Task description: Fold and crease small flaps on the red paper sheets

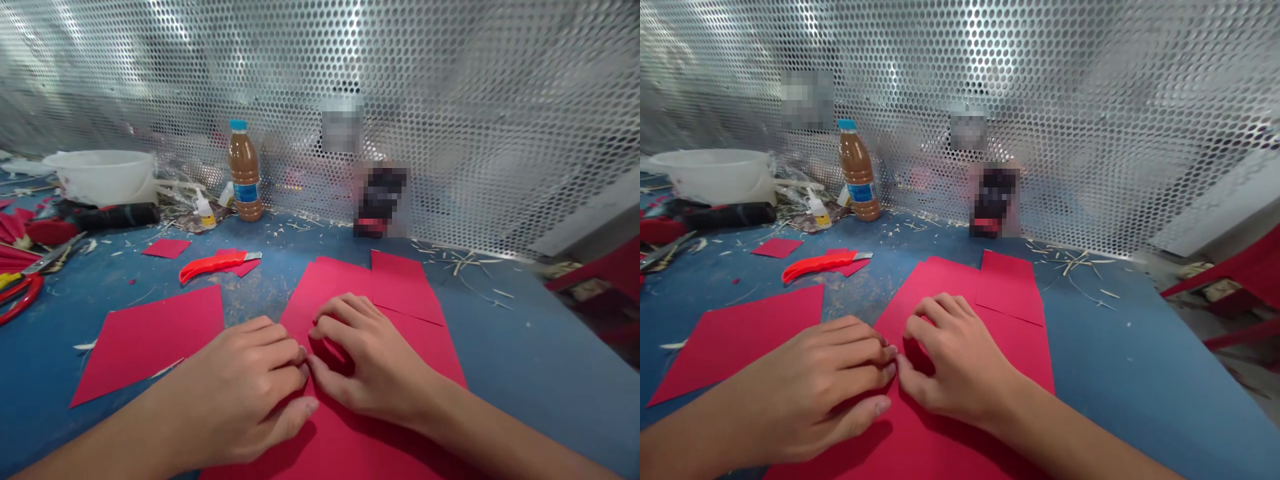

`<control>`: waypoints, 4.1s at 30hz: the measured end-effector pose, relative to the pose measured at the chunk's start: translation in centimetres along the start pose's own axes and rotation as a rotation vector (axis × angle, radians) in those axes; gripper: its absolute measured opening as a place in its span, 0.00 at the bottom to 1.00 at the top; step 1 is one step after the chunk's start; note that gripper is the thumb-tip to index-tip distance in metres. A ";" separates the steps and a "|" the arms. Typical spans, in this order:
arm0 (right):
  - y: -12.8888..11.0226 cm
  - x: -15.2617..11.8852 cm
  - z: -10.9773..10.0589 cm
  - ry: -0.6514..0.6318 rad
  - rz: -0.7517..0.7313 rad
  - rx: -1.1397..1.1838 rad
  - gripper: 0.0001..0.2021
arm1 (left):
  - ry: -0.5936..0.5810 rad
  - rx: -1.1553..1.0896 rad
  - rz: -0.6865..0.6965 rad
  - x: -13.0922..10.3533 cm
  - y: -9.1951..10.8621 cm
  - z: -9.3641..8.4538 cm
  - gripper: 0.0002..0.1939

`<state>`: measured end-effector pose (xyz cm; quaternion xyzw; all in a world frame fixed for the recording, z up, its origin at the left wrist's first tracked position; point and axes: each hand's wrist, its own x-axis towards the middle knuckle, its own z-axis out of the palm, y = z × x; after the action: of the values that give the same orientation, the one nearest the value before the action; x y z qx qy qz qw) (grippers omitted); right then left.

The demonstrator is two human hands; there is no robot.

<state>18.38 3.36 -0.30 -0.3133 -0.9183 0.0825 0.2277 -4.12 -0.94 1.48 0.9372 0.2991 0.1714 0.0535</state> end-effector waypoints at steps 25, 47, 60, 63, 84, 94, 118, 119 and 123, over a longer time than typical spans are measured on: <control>1.8 1.1 1.2 0.092 0.077 0.170 0.08 | -0.024 0.034 -0.016 0.0 0.2 -0.1 0.15; -0.7 0.3 -0.1 -0.116 0.039 0.017 0.08 | -0.046 -0.365 -0.313 0.2 -1.7 1.2 0.07; -2.2 -0.9 -0.2 -0.176 0.076 0.189 0.10 | -0.029 -0.385 -0.319 0.2 -1.7 1.3 0.05; -2.2 -0.8 -0.7 -0.197 0.073 0.205 0.10 | -0.063 -0.300 -0.300 0.2 -1.6 1.2 0.06; -0.6 -0.3 -0.8 -0.036 0.202 0.220 0.12 | 0.124 -0.584 -0.565 0.4 -2.2 1.6 0.15; -0.1 -0.9 0.7 0.183 -0.050 0.068 0.24 | 0.372 -0.964 -0.710 1.2 -1.6 1.3 0.17; 0.1 -0.4 0.1 0.280 0.139 0.335 0.07 | 0.221 -0.534 -0.581 -0.1 -1.3 1.5 0.25; 0.1 -0.3 0.1 0.289 0.173 0.372 0.06 | 0.231 -0.421 -0.546 -0.2 -1.3 1.5 0.26; -0.6 0.1 -0.1 0.272 0.304 0.509 0.08 | 0.360 -0.002 -0.219 -0.1 -1.6 0.9 0.18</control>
<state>18.06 2.97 0.01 -0.3878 -0.7720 0.3000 0.4046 -4.72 0.29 0.27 0.8534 0.4036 0.3294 0.0187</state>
